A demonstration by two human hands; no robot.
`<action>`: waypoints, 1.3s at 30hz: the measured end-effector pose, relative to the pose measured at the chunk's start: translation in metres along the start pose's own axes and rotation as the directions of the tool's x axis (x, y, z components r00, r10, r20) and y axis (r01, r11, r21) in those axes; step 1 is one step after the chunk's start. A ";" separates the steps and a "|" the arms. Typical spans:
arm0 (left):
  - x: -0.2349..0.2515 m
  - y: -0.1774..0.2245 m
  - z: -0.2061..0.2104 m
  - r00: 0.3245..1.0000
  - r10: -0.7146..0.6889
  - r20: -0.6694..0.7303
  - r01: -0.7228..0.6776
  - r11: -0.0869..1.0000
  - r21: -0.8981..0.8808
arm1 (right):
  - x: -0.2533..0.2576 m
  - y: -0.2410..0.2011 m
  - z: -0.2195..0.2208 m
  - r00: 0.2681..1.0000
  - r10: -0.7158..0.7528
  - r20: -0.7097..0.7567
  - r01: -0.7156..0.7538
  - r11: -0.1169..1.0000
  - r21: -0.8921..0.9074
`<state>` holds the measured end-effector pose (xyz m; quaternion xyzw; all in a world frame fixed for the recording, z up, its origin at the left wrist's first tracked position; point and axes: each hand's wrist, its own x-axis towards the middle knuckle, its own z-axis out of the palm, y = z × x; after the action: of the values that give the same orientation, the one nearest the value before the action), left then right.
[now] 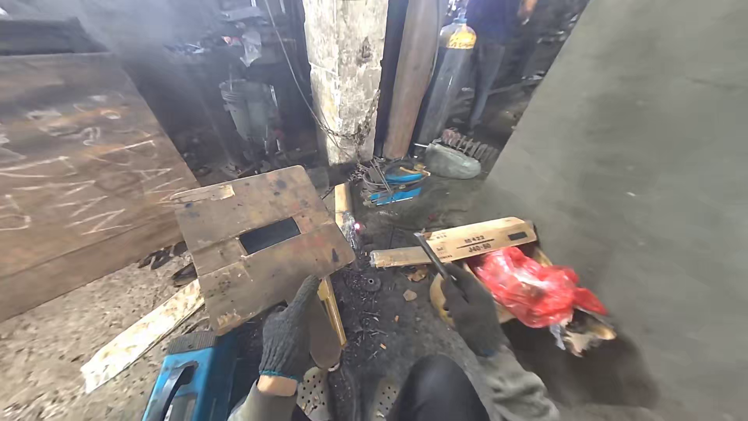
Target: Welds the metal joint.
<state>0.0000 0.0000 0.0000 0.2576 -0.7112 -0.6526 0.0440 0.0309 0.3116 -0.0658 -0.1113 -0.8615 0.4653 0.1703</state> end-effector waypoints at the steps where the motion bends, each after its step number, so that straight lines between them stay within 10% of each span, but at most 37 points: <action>1: 0.000 0.001 0.002 1.000 -0.014 0.006 0.014 1.000 0.011 | 0.013 -0.014 0.011 0.999 0.016 -0.033 -0.015 1.000 0.027; 12: 0.007 0.001 0.014 0.999 0.036 -0.035 -0.035 0.999 0.016 | 0.124 -0.088 0.082 0.998 0.029 0.047 -0.033 0.996 0.082; 18: -0.009 0.035 0.016 0.994 -0.109 -0.022 0.110 0.992 0.068 | 0.113 -0.081 0.112 0.995 -0.095 0.015 0.096 0.974 -0.204; 22: 0.014 0.005 0.018 0.998 0.047 -0.043 -0.047 0.999 0.005 | 0.121 -0.093 0.109 0.998 0.023 0.064 -0.002 0.952 -0.306; 39: 0.021 0.004 0.017 0.993 0.109 -0.036 -0.112 0.991 -0.069 | 0.135 -0.085 0.132 0.995 -0.041 0.087 0.063 0.958 -0.279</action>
<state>-0.0262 0.0070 -0.0045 0.2266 -0.6999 -0.6698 0.1008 -0.1480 0.2123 -0.0363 -0.0929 -0.9277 0.3374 0.1302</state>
